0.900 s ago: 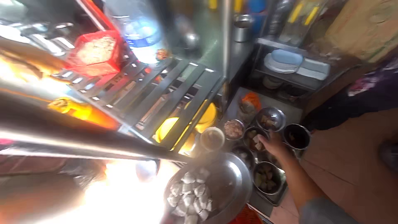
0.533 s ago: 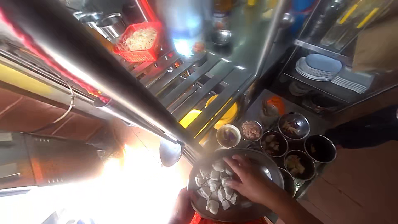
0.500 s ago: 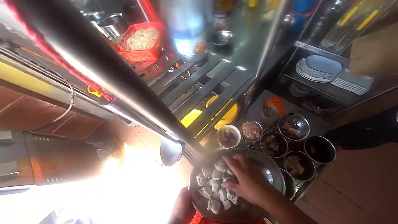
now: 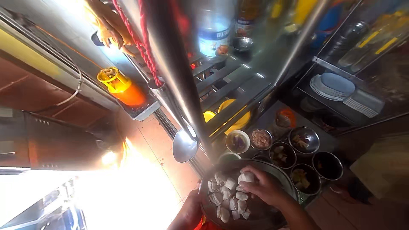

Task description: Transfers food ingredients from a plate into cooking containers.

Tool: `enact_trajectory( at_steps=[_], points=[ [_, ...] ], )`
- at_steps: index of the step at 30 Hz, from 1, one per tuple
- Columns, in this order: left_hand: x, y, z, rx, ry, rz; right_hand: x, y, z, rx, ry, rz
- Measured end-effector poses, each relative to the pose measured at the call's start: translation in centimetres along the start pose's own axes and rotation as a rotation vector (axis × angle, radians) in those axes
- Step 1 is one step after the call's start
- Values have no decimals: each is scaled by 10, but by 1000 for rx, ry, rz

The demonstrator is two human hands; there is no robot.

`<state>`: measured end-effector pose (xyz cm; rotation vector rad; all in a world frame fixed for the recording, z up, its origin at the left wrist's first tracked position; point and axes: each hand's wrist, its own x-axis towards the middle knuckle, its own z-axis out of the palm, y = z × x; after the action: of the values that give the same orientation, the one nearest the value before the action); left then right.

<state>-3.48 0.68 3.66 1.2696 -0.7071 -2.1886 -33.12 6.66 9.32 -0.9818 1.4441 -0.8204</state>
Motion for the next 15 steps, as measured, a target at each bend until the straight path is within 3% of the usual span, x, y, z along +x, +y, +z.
enact_trajectory(
  at_steps=[3, 6, 15],
  points=[
    [-1, -1, -7, -26, 17, 20, -15, 8, -9, 617, -61, 34],
    [0, -1, -12, -28, 40, 37, -20, 18, -9, 1027, -137, 19],
    [1, -2, -17, -63, 57, 54, -24, 29, 2, 1417, -166, -35]
  ],
)
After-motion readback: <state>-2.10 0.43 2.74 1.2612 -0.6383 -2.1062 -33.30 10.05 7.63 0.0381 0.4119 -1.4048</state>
